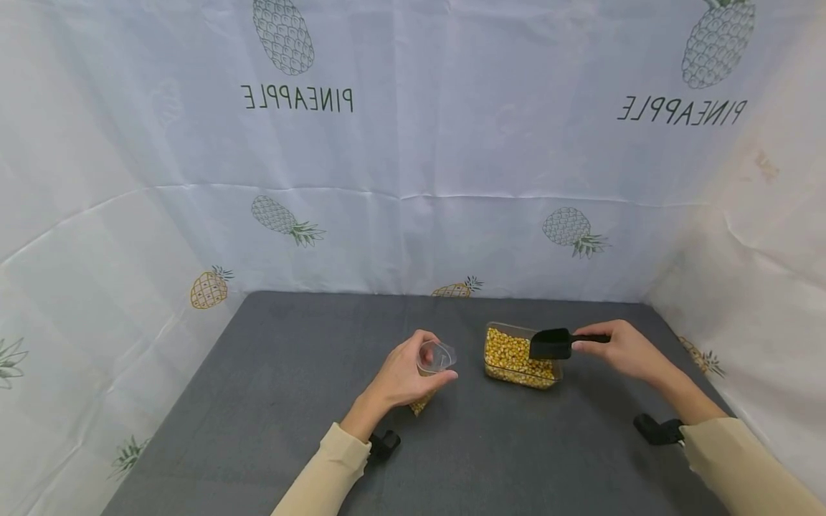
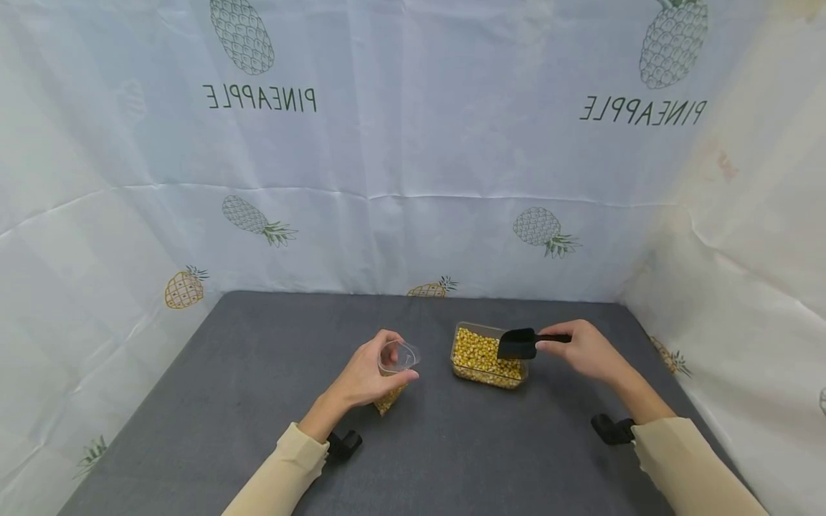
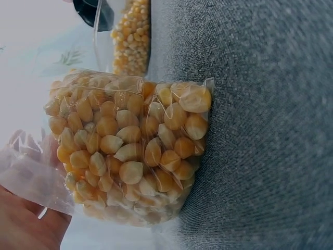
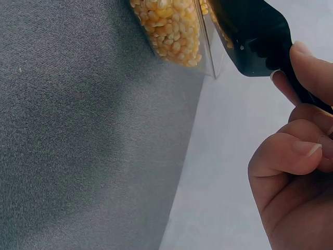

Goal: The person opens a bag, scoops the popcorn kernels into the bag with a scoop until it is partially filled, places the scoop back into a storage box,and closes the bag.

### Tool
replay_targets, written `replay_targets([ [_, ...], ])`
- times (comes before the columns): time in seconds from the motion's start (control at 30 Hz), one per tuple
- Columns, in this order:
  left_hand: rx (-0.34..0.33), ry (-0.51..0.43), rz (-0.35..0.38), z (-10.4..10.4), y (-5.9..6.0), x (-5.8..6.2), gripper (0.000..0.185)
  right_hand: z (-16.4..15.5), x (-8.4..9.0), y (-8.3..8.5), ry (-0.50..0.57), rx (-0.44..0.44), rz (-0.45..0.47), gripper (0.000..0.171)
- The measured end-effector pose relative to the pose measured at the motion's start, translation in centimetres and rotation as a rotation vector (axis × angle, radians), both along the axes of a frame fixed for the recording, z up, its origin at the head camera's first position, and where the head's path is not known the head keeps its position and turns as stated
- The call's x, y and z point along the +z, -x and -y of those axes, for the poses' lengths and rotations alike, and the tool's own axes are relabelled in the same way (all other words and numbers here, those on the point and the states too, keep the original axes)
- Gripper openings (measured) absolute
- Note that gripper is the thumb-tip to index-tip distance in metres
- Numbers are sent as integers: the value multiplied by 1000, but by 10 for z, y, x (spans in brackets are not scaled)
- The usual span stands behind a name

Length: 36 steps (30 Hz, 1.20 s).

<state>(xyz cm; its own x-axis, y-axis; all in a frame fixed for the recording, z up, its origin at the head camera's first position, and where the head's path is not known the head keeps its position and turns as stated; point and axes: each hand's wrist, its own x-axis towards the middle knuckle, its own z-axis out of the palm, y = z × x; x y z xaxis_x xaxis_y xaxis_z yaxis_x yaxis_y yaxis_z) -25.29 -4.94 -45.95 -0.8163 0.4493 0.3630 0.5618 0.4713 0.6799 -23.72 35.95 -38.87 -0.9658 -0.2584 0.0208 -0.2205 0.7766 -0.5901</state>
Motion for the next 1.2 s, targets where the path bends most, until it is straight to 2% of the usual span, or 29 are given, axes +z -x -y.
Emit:
replay_targets([
  [0.43, -3, 1, -2, -1, -1, 0, 54, 1, -15, 7, 37, -11, 35, 49],
  [0.83, 8, -4, 4, -2, -1, 0, 55, 13, -15, 13, -5, -5, 28, 45],
  [1.2, 11, 7, 4, -2, -2, 0, 54, 22, -31, 13, 35, -11, 33, 47],
])
